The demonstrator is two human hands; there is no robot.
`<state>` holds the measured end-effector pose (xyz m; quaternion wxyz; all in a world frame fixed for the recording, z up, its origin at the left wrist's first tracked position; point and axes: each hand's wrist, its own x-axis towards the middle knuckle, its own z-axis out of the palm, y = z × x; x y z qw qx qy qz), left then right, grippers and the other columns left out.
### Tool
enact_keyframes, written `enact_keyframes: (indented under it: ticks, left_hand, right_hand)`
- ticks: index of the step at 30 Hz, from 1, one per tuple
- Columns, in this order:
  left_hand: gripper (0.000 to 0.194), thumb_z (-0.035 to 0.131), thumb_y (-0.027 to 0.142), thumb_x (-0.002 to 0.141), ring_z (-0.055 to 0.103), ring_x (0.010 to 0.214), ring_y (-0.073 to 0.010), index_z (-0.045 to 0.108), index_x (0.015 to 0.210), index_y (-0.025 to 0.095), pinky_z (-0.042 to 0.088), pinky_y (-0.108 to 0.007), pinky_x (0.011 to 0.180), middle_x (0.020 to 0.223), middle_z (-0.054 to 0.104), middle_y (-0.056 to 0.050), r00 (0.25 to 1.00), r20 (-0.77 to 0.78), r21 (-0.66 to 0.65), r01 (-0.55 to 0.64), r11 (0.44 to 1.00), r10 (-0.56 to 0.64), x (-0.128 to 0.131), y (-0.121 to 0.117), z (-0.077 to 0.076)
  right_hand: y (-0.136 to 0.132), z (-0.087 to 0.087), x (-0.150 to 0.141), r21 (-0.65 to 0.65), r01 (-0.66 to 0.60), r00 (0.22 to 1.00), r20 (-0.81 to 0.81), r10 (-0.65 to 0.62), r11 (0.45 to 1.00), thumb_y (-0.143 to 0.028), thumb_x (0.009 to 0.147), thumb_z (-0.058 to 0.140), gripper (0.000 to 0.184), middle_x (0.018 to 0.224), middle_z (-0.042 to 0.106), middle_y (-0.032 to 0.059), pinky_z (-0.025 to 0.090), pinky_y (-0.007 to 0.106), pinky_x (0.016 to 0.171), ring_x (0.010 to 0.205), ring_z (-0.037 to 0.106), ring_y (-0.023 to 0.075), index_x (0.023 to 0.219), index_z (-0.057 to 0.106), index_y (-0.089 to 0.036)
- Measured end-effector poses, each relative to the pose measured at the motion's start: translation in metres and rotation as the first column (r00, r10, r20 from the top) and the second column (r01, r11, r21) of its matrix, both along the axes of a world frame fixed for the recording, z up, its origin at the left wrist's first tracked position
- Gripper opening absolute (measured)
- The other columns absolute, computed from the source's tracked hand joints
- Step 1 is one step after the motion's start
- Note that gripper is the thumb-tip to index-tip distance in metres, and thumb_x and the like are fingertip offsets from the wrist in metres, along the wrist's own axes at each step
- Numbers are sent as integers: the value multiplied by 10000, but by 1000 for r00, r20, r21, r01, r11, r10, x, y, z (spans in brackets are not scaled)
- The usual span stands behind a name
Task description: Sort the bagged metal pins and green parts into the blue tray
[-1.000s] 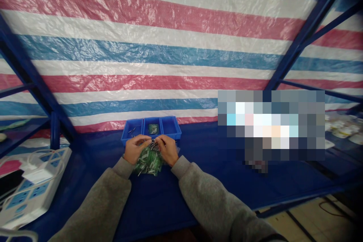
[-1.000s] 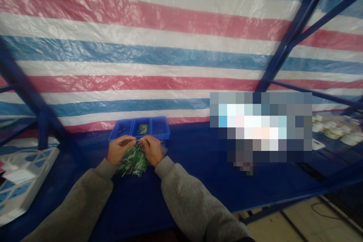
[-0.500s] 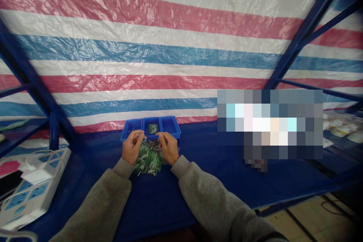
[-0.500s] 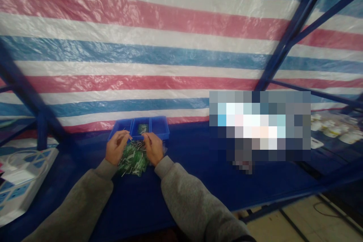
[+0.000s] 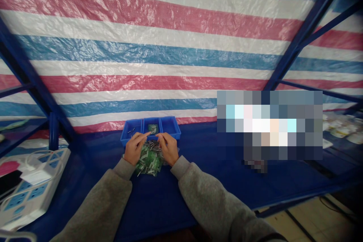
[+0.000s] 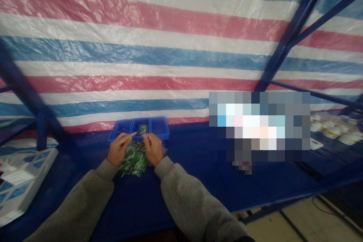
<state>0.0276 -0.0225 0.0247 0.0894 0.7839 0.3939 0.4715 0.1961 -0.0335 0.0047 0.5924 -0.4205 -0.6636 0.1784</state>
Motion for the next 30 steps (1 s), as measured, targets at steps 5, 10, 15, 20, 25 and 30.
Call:
enact_keyframes:
  ticks: [5,10,15,20,25,30]
  left_hand:
    - [277,476,360,879,608,670,-128,628,1036,191,471,-237,693,790,662,-12,998,10,-44,-59,997,59,-1,1,-8]
    - [276,524,370,852,596,590,-112,593,1035,176,455,-212,612,684,643,17,995,-11,-26,-96,995,96,0,-1,-10]
    - [250,523,361,852,610,584,-111,607,1001,179,467,-209,606,666,654,17,996,-11,-4,-85,996,84,1,-3,-9]
    - [228,572,371,822,630,670,-130,658,923,186,491,-235,675,800,694,-23,998,10,62,-66,996,65,2,-4,-8]
    - [213,560,377,826,613,665,-136,663,840,190,477,-233,617,777,687,-26,998,-57,43,16,999,-13,4,-4,-6]
    - [272,452,357,883,607,683,-144,636,779,187,455,-244,675,738,671,-29,988,-122,77,-90,993,98,4,-2,-7]
  right_hand:
    - [1,-1,0,23,-21,1000,23,21,1000,-320,924,415,264,843,633,47,435,249,663,727,574,145,942,642,-186]
    - [0,-5,-4,57,-157,977,155,147,986,-325,878,510,187,784,611,30,433,243,641,681,550,136,902,641,-195]
    - [1,-7,-6,68,-129,971,213,112,989,-291,892,493,177,748,592,21,417,246,676,708,541,141,824,623,-192]
    - [5,-8,-4,53,-18,985,171,9,998,-286,914,445,239,726,587,19,397,244,667,704,540,137,757,593,-182]
    - [6,-8,-2,27,47,990,131,-50,999,-317,911,451,269,695,589,13,387,242,638,663,534,131,726,594,-183]
    - [2,-3,-2,18,-20,989,146,18,1000,-344,900,471,246,734,612,22,407,242,650,680,546,135,796,624,-183]
